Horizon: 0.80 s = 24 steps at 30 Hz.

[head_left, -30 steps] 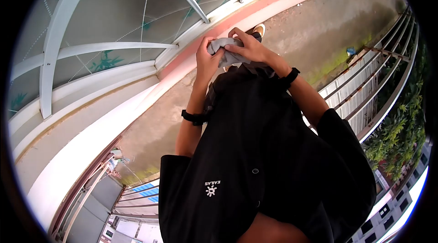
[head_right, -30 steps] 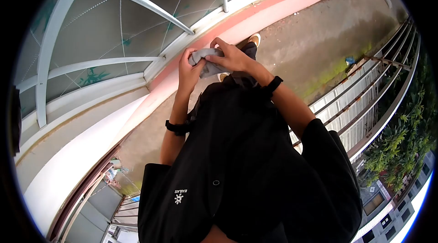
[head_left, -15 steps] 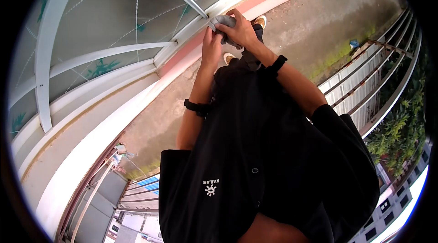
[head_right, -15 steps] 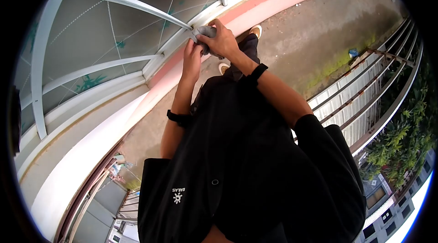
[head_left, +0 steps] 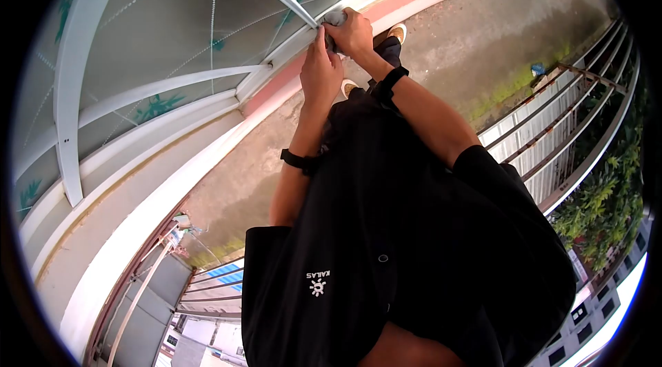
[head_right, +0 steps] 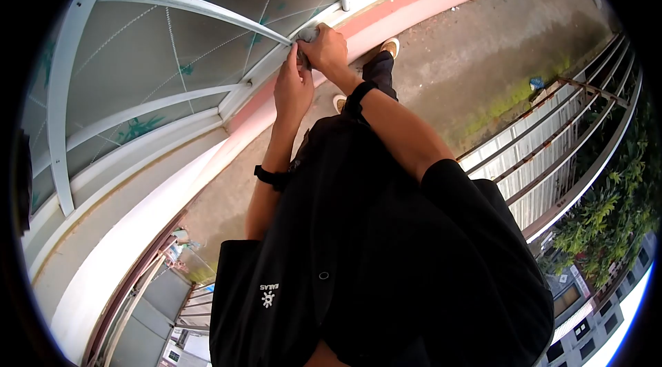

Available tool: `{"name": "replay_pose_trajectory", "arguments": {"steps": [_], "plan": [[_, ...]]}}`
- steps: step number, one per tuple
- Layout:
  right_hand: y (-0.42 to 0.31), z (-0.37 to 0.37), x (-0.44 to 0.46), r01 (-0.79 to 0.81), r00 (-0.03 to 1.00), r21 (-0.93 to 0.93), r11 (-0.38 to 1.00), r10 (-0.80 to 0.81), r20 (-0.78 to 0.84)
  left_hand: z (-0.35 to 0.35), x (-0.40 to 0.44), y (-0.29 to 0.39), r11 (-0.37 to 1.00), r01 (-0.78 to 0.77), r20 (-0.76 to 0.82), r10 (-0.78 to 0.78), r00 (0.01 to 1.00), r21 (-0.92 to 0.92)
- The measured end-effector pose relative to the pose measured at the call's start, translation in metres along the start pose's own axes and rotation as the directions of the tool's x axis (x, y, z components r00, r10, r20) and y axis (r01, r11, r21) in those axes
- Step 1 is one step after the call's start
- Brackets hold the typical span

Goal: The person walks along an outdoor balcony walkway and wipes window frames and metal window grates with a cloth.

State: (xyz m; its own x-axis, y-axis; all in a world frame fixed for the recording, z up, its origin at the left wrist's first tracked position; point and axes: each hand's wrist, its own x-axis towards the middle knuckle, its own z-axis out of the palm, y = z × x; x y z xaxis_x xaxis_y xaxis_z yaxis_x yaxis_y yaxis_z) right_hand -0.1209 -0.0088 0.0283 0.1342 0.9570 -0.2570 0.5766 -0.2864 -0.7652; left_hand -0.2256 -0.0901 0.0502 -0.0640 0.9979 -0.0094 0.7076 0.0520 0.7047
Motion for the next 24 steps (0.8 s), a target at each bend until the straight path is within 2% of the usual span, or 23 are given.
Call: {"name": "replay_pose_trajectory", "arguments": {"steps": [2, 3, 5, 8, 11, 14, 16, 20, 24], "plan": [[-0.002, -0.001, 0.0, 0.0, 0.999, -0.04, 0.999, 0.001, 0.037, 0.002, 0.003, -0.005, 0.983, -0.063, -0.019, 0.067, 0.998, 0.172], [-0.002, -0.001, -0.001, 0.006, 1.0, -0.051, 0.999, -0.004, 0.03, 0.003, 0.004, -0.008, 0.983, -0.065, -0.016, 0.069, 0.997, 0.17], [-0.002, -0.002, 0.0, 0.006, 1.0, -0.062, 0.998, -0.005, 0.019, 0.003, 0.007, -0.006, 0.952, 0.039, 0.109, -0.075, 0.991, 0.304], [-0.001, -0.001, 0.002, -0.013, 1.0, -0.035, 0.999, 0.014, 0.026, 0.007, 0.008, -0.008, 0.937, -0.011, 0.064, -0.011, 0.998, 0.349], [0.005, -0.003, 0.003, 0.026, 0.999, 0.005, 1.0, -0.026, 0.045, 0.013, 0.01, -0.005, 0.949, 0.012, 0.105, -0.047, 0.993, 0.314], [0.017, -0.007, 0.008, 0.122, 0.991, 0.012, 0.992, -0.122, 0.055, 0.018, 0.011, 0.004, 0.932, 0.071, 0.177, -0.142, 0.974, 0.354], [0.021, -0.009, 0.009, 0.222, 0.974, 0.092, 0.971, -0.225, 0.018, 0.019, 0.013, 0.004, 0.945, 0.063, 0.165, -0.121, 0.979, 0.321], [0.017, -0.01, 0.003, 0.278, 0.959, 0.089, 0.956, -0.281, 0.023, 0.023, 0.011, -0.004, 0.97, 0.041, 0.103, -0.067, 0.992, 0.242], [0.007, -0.013, 0.004, 0.286, 0.956, 0.093, 0.954, -0.291, 0.04, 0.015, 0.018, 0.007, 0.942, 0.117, 0.173, -0.178, 0.969, 0.314]]}}
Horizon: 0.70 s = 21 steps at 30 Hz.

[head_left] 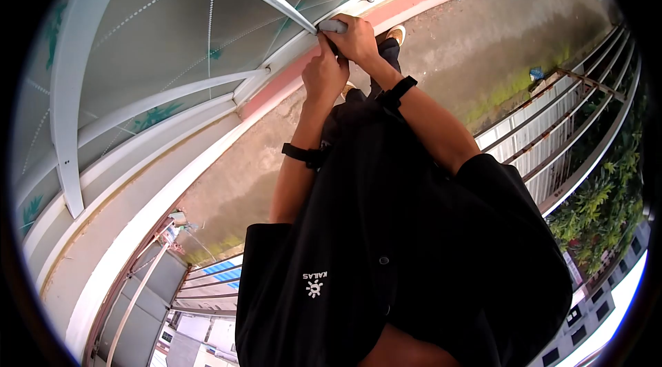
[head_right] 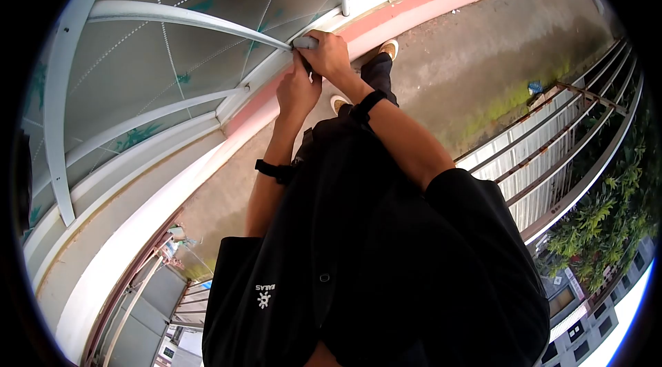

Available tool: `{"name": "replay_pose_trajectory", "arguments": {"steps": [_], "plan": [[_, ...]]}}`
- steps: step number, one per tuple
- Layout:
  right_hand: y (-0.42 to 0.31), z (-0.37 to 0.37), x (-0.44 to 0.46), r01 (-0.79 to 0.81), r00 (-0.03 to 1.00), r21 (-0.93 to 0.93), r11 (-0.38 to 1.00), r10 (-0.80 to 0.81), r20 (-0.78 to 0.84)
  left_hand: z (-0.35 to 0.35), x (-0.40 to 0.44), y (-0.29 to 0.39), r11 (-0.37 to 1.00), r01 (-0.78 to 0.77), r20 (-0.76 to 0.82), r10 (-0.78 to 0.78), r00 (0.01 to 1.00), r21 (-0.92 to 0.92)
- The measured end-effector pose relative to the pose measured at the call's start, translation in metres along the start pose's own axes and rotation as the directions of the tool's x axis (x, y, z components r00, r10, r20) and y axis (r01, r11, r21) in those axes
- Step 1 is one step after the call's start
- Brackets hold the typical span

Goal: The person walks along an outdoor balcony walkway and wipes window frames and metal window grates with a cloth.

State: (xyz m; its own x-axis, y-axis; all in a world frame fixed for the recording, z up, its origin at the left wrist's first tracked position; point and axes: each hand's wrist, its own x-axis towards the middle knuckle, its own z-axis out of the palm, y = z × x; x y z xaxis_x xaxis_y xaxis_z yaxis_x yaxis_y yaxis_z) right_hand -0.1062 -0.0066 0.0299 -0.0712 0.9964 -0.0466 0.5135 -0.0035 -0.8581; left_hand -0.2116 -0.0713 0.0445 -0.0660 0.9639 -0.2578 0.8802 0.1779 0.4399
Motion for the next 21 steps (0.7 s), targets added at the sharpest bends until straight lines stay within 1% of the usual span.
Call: {"name": "replay_pose_trajectory", "arguments": {"steps": [2, 3, 5, 6, 8, 9, 11, 12, 13, 15, 16, 17, 18, 20, 21], "plan": [[0.003, -0.004, -0.002, -0.009, 1.0, 0.007, 1.0, 0.009, 0.019, 0.006, 0.0, 0.0, 1.0, -0.005, -0.038, 0.004, 0.999, -0.024], [0.003, -0.005, -0.002, -0.018, 1.0, -0.005, 1.0, 0.018, 0.011, 0.008, 0.0, -0.001, 1.0, -0.005, -0.041, 0.004, 0.999, -0.023], [0.006, -0.005, -0.002, -0.025, 1.0, -0.015, 1.0, 0.025, -0.005, 0.007, 0.002, -0.003, 0.992, -0.062, -0.089, 0.053, 0.995, -0.107], [0.008, -0.004, -0.003, -0.048, 0.998, -0.015, 0.999, 0.048, -0.034, 0.008, 0.004, -0.005, 0.992, -0.064, -0.09, 0.055, 0.994, -0.107], [0.013, -0.006, -0.005, -0.072, 0.996, -0.018, 0.997, 0.071, -0.061, 0.006, 0.007, -0.005, 0.974, -0.176, -0.113, 0.161, 0.98, -0.14], [0.017, -0.01, -0.004, -0.089, 0.993, 0.003, 0.996, 0.089, -0.075, 0.007, 0.007, -0.004, 0.974, -0.173, -0.114, 0.157, 0.981, -0.146], [0.018, -0.011, 0.0, -0.1, 0.992, 0.014, 0.995, 0.101, -0.075, 0.005, 0.006, 0.01, 0.994, -0.098, -0.047, 0.1, 0.994, 0.041], [0.016, -0.01, 0.001, -0.075, 0.997, 0.016, 0.997, 0.076, -0.028, 0.006, 0.003, 0.014, 0.998, -0.069, -0.09, 0.069, 0.994, -0.005], [0.013, -0.008, 0.0, -0.051, 0.999, 0.022, 0.998, 0.05, 0.015, 0.007, -0.003, 0.01, 0.998, -0.059, -0.088, 0.058, 0.994, -0.008], [0.007, -0.003, 0.002, -0.054, 0.998, 0.055, 0.997, 0.052, 0.036, 0.005, -0.002, 0.005, 1.0, 0.015, -0.068, -0.013, 0.998, 0.027], [0.006, -0.002, 0.001, -0.068, 0.996, 0.06, 0.996, 0.064, 0.064, 0.002, -0.002, 0.002, 0.999, 0.028, -0.029, -0.027, 0.999, 0.03], [0.005, -0.003, -0.002, -0.087, 0.992, 0.065, 0.994, 0.081, 0.095, 0.001, -0.001, 0.004, 0.999, 0.029, -0.026, -0.028, 0.999, 0.03], [0.007, -0.004, 0.0, -0.032, 0.995, 0.033, 0.999, 0.029, 0.093, 0.001, -0.001, 0.005, 0.999, 0.02, -0.034, -0.02, 0.999, 0.026], [0.002, -0.016, 0.001, -0.039, 0.993, 0.007, 0.999, 0.038, 0.111, 0.007, 0.002, 0.003, 1.0, 0.004, -0.047, -0.003, 0.999, 0.024], [-0.001, -0.021, 0.003, -0.043, 0.99, -0.021, 0.999, 0.045, 0.13, 0.009, 0.004, 0.001, 1.0, -0.021, -0.066, 0.02, 0.998, -0.018]]}}
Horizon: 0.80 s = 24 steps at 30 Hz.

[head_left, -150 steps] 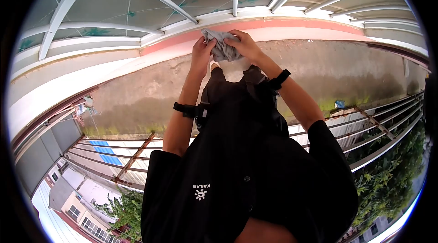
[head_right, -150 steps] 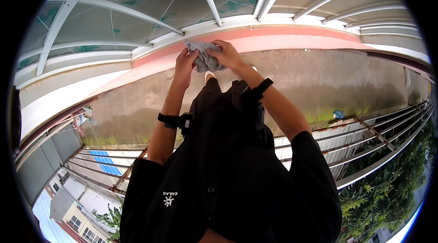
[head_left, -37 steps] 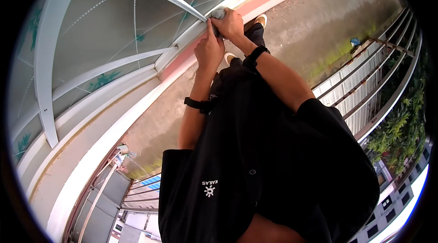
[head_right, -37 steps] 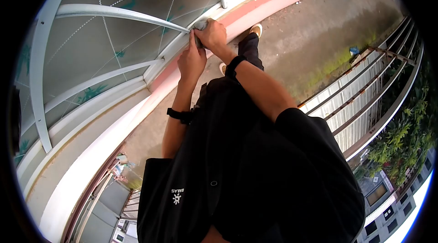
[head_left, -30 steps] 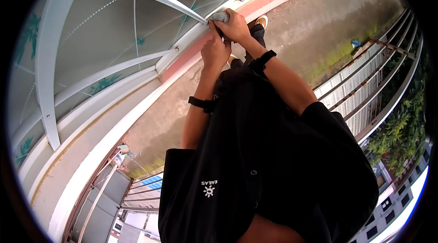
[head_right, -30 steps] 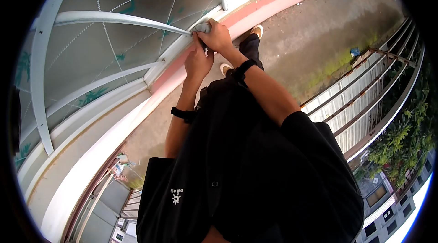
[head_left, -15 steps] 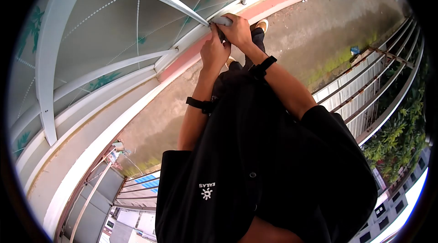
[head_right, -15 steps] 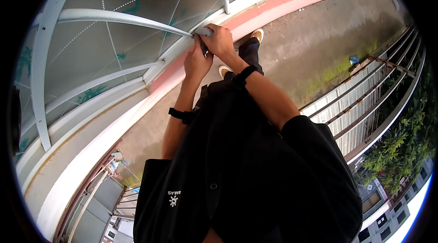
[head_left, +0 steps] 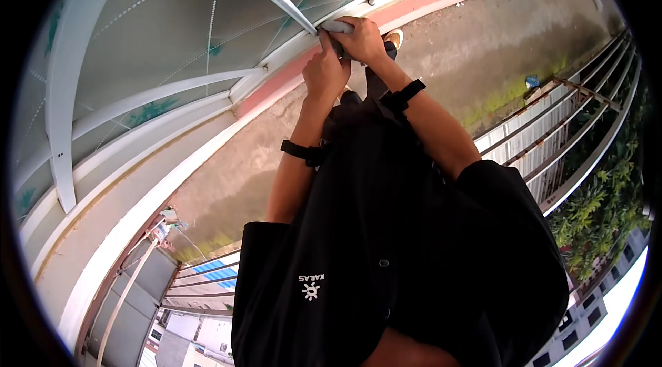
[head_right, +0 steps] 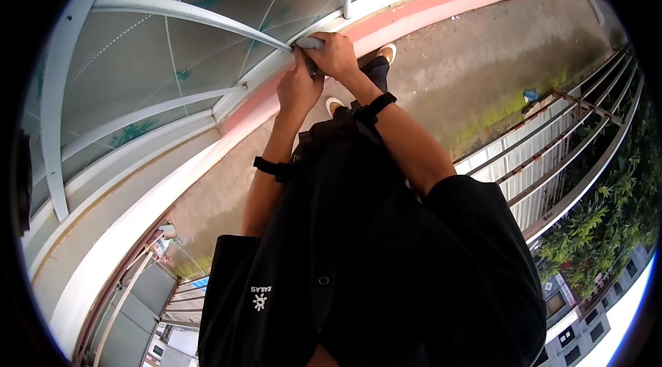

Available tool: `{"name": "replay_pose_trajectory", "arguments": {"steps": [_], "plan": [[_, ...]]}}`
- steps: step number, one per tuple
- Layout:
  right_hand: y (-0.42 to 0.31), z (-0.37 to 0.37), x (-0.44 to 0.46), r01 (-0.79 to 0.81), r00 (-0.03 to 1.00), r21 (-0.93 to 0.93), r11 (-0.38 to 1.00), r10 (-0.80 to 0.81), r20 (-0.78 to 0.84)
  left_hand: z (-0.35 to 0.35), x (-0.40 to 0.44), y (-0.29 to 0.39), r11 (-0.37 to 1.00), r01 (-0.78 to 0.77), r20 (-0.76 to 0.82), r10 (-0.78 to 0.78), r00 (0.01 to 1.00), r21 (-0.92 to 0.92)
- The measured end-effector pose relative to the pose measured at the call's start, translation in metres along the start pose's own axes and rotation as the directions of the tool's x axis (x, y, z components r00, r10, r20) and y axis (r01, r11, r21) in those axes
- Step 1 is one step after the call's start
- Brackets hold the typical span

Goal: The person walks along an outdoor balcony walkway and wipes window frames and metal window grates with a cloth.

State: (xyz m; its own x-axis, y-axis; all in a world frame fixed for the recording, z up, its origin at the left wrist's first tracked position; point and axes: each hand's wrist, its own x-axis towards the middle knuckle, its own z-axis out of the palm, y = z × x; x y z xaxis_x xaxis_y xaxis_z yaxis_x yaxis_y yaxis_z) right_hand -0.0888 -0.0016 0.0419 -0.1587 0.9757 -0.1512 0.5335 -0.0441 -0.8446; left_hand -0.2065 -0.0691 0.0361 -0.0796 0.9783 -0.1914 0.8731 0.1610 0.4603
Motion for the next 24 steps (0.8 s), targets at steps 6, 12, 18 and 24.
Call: {"name": "replay_pose_trajectory", "arguments": {"steps": [6, 12, 18, 24], "plan": [[0.017, 0.006, 0.0, -0.022, 0.988, 0.017, 1.0, 0.024, -0.153, 0.003, 0.007, 0.009, 0.999, -0.042, -0.047, 0.042, 0.998, -0.002], [0.005, 0.015, 0.003, 0.008, 1.0, 0.031, 0.999, -0.007, -0.007, -0.014, -0.003, 0.001, 0.99, 0.004, -0.023, -0.001, 1.0, 0.14], [0.01, 0.005, 0.0, -0.023, 1.0, 0.055, 0.998, 0.023, 0.003, -0.008, -0.001, 0.008, 0.99, -0.007, -0.046, 0.013, 0.999, 0.139], [0.02, 0.002, -0.004, -0.06, 0.984, 0.055, 0.997, 0.068, -0.166, 0.001, 0.01, 0.018, 0.996, -0.042, -0.055, 0.047, 0.997, 0.079]]}}
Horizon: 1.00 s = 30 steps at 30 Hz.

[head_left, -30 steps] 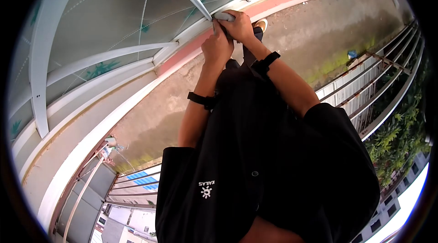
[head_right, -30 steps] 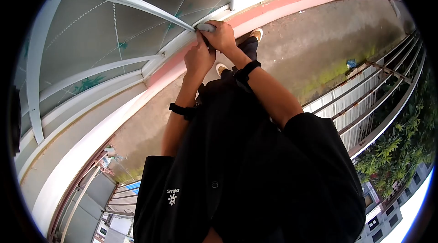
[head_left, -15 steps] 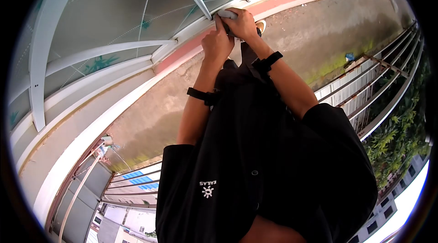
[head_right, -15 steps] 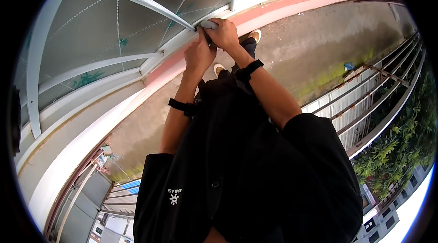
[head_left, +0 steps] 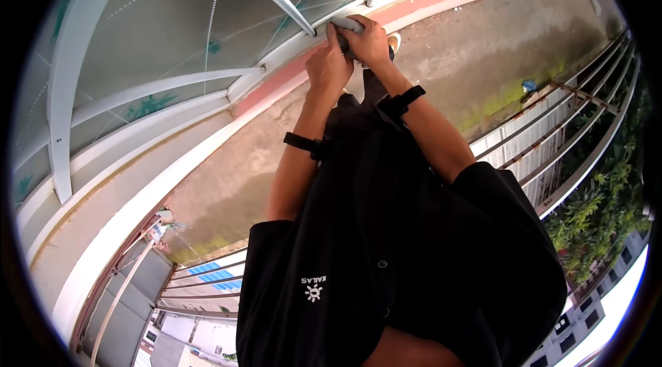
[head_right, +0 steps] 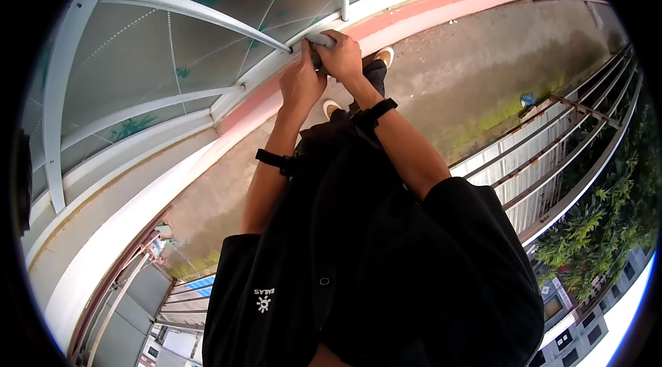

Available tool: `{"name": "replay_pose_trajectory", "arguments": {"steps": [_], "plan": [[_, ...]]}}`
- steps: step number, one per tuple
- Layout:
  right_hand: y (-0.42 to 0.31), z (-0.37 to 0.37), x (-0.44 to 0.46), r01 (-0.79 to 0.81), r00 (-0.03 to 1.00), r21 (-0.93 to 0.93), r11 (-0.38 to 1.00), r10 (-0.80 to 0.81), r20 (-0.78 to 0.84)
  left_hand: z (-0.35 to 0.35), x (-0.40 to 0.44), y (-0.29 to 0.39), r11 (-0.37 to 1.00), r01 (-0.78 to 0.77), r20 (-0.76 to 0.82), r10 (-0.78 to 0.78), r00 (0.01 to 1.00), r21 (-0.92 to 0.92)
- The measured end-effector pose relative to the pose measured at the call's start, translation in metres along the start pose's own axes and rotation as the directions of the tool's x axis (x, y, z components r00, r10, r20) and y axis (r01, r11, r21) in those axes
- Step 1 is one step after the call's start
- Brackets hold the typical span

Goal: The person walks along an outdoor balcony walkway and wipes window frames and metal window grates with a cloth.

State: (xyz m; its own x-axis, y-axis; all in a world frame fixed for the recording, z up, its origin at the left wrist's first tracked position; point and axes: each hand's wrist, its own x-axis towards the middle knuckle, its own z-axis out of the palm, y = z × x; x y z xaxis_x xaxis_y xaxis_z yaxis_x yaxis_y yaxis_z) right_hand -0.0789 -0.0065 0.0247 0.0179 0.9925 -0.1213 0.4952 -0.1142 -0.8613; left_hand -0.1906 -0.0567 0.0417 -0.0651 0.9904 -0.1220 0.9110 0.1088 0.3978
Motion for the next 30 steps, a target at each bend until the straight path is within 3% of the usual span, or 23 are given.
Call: {"name": "replay_pose_trajectory", "arguments": {"steps": [4, 12, 21, 27, 30], "plan": [[-0.006, -0.013, -0.005, -0.028, 0.996, -0.046, 0.999, 0.024, -0.081, 0.004, 0.004, 0.005, 0.995, -0.079, -0.01, 0.078, 0.997, -0.067], [0.012, -0.023, 0.009, 0.027, 0.999, 0.045, 0.999, -0.025, -0.038, 0.008, 0.017, 0.015, 0.995, -0.075, 0.026, 0.077, 0.997, -0.073], [0.028, -0.03, 0.012, -0.06, 0.981, 0.169, 0.984, 0.089, -0.173, 0.01, 0.037, 0.027, 0.983, -0.149, 0.073, 0.157, 0.985, -0.107], [0.044, -0.032, 0.014, -0.068, 0.986, 0.239, 0.969, 0.101, -0.131, 0.012, 0.041, 0.024, 0.973, -0.188, 0.075, 0.199, 0.977, -0.133], [0.043, -0.043, 0.009, -0.145, 0.977, 0.249, 0.958, 0.178, -0.116, 0.003, 0.041, 0.027, 0.971, -0.196, 0.182, 0.219, 0.959, -0.136]]}}
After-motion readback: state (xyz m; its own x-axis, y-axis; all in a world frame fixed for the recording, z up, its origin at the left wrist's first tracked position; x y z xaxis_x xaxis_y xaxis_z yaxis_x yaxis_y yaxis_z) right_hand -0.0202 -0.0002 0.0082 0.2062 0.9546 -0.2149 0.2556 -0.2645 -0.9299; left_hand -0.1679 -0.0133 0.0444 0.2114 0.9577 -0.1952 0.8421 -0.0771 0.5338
